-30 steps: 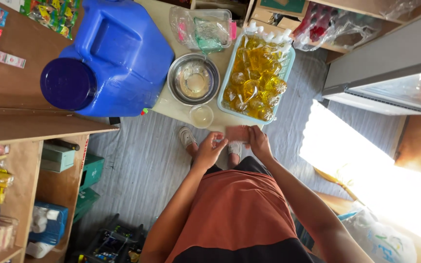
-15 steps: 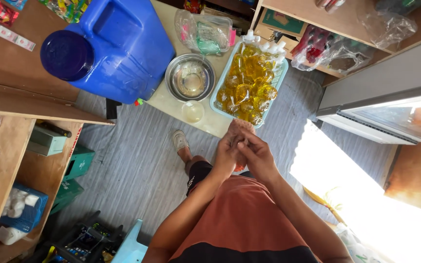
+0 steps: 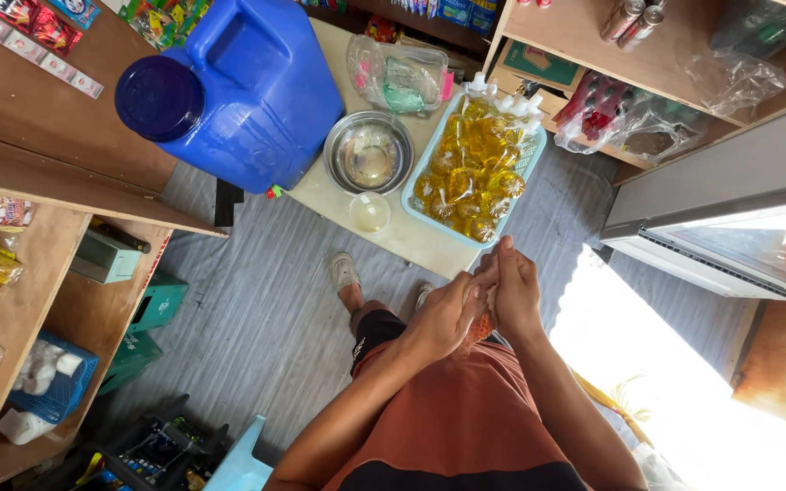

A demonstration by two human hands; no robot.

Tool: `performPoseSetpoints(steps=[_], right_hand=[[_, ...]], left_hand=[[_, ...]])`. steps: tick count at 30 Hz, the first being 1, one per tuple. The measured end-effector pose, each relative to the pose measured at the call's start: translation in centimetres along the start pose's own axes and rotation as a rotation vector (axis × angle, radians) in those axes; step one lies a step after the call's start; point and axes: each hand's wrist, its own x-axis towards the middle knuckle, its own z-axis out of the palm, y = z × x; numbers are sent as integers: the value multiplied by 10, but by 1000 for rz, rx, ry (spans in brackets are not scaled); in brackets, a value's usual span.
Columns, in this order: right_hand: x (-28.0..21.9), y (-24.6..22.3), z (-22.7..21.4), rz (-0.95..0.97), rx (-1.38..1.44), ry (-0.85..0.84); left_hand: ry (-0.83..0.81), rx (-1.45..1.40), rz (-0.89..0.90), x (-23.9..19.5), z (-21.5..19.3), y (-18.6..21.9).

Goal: The person pours oil into a plastic bag, seals the bag with a twist-tie, and places it into a larger container.

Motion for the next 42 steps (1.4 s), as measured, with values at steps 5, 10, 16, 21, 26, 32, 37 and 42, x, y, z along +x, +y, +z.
performPoseSetpoints(steps=[5,10,16,21,26,32,37,42], right_hand=[[-6,-11,-2,94,61,-54],[-16,-46,11,68,-72,54],[-37,-46,28,-228,-512,-434],[-43,-33,24,-589,-866,-616],[-38,-34,43,-849,-1175,-317],[-41,-5,40,-674,-883,-398],[-47,3,38,-416,-710,-225],[-43,-3,28,-504,-562,-146]], left_hand=[[-57,-46,-23,0,-19,17],[7,-173,-156,1,-25,5],[248,-465,-59,-8,5,-29],[125,-769,-129,-16,23,-50],[-8,-1280,-150,-8,10,-3],[274,-1176,-255,-2,42,-36],[513,-569,-188,7,38,-35],[507,-970,-190,13,27,-13]])
